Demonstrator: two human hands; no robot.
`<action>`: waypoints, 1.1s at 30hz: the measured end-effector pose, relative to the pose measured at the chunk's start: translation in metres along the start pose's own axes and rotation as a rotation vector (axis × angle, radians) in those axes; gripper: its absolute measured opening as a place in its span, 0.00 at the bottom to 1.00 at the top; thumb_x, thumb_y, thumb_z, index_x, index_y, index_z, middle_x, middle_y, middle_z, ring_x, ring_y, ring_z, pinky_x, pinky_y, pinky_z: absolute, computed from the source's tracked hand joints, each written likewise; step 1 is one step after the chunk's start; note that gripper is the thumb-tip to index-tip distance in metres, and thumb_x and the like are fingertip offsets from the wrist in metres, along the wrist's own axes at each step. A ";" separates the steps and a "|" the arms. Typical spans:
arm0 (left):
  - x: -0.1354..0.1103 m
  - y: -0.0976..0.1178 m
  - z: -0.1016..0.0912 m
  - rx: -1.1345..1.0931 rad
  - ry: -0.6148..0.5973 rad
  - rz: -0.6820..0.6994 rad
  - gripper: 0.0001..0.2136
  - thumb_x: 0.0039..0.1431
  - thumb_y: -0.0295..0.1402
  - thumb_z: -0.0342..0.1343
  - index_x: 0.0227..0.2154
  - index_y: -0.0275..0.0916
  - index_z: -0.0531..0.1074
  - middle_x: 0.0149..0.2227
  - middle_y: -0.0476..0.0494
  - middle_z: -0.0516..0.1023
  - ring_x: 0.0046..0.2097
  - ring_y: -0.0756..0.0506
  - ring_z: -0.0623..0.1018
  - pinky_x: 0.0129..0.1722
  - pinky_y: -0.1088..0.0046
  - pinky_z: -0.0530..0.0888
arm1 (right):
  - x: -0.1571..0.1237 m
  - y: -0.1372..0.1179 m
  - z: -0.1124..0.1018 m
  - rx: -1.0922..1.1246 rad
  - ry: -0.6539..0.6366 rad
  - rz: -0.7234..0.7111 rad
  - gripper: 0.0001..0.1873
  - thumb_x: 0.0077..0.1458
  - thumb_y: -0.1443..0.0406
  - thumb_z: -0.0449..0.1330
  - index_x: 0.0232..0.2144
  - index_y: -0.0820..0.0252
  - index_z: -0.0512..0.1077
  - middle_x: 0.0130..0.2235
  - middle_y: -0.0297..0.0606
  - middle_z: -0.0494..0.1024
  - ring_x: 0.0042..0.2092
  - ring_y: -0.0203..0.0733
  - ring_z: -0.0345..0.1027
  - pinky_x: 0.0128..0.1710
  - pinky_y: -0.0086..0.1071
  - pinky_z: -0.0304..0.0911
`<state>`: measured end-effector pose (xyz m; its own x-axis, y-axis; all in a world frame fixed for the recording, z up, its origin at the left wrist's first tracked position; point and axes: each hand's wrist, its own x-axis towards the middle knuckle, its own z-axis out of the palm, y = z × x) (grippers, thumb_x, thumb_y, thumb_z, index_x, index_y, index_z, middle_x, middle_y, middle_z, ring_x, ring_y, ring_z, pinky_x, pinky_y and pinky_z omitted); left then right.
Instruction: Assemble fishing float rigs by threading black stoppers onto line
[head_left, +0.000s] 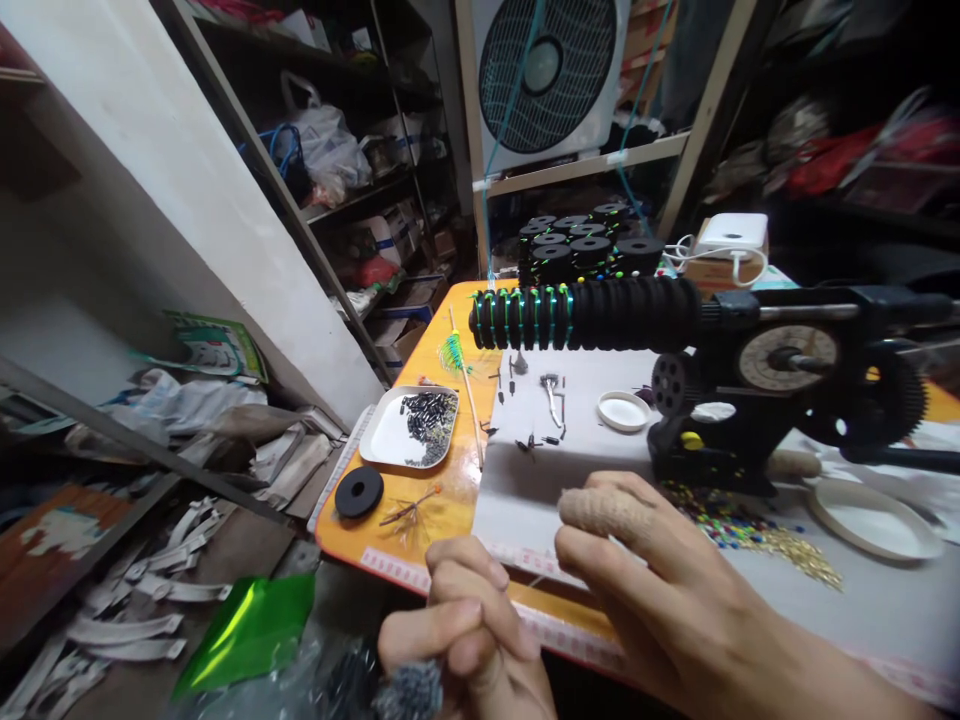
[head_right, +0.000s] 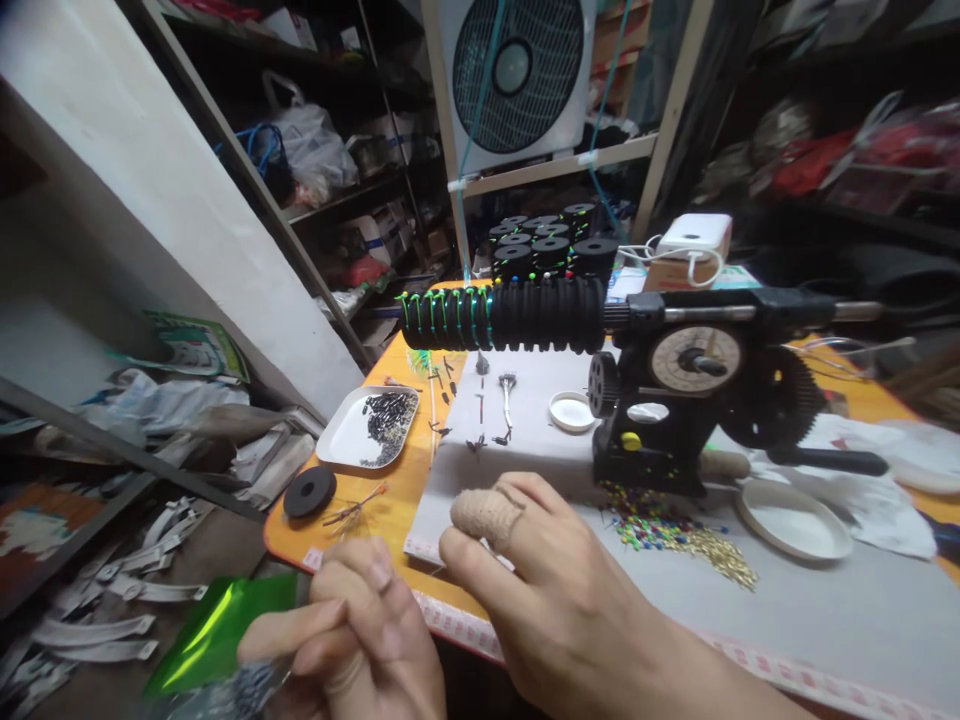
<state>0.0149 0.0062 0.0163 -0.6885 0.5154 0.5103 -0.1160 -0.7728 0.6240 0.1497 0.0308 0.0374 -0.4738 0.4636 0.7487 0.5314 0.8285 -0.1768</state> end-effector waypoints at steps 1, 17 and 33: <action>0.005 0.004 -0.001 -0.013 0.037 -0.004 0.15 0.62 0.41 0.62 0.24 0.43 0.65 0.15 0.59 0.61 0.23 0.50 0.61 0.36 0.74 0.71 | -0.001 0.003 0.000 0.007 0.017 0.045 0.14 0.58 0.79 0.51 0.42 0.60 0.68 0.40 0.44 0.76 0.39 0.42 0.71 0.40 0.36 0.70; 0.009 -0.015 -0.006 0.127 -0.590 -0.379 0.12 0.54 0.34 0.70 0.42 0.46 0.83 0.35 0.47 0.74 0.31 0.51 0.74 0.30 0.78 0.74 | 0.004 -0.006 -0.008 0.519 -0.025 0.420 0.08 0.68 0.70 0.52 0.37 0.55 0.68 0.36 0.33 0.75 0.37 0.34 0.72 0.38 0.23 0.68; 0.009 -0.008 -0.025 0.274 -0.789 -0.631 0.14 0.65 0.45 0.56 0.33 0.39 0.75 0.31 0.43 0.75 0.35 0.44 0.75 0.35 0.70 0.72 | -0.003 0.002 0.004 0.104 0.106 0.034 0.06 0.64 0.65 0.56 0.43 0.59 0.68 0.36 0.42 0.73 0.39 0.43 0.71 0.41 0.36 0.71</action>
<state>-0.0080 0.0081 0.0011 0.1150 0.9675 0.2252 -0.0580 -0.2198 0.9738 0.1499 0.0325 0.0323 -0.3770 0.4610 0.8033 0.4676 0.8434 -0.2646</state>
